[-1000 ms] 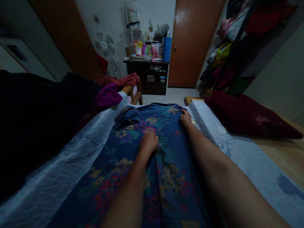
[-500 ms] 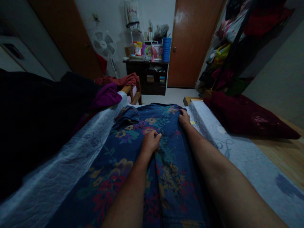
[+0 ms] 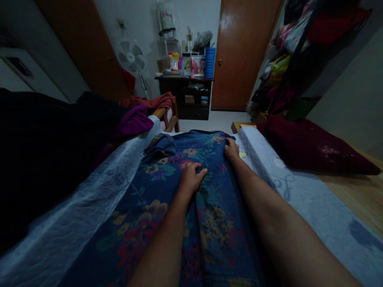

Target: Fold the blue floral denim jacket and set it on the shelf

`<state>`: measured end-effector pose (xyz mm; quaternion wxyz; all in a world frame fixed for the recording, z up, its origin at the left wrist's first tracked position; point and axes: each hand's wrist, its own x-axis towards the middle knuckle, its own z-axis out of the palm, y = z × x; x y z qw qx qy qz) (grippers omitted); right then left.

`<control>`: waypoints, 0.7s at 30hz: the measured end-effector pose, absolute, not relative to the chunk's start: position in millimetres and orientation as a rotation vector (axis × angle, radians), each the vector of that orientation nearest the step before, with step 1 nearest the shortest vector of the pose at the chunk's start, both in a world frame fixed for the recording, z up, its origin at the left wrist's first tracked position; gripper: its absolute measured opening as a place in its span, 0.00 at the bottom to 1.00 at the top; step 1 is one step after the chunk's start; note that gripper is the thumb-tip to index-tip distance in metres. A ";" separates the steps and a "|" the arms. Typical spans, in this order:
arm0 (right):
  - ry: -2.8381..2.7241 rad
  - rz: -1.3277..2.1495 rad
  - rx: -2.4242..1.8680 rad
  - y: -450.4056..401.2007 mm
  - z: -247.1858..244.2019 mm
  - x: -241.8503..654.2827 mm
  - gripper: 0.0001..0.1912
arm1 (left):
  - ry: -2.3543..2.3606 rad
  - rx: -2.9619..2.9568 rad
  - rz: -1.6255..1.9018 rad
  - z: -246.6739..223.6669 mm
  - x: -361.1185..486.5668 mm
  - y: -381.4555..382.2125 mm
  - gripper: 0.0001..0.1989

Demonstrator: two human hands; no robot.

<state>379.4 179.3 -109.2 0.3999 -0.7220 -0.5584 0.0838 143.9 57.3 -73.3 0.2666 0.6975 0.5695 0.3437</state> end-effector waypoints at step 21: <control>-1.262 0.244 -1.788 173.7 -104.3 380.0 0.28 | 1.869 1.968 0.688 -63.6 154.2 57.7 0.08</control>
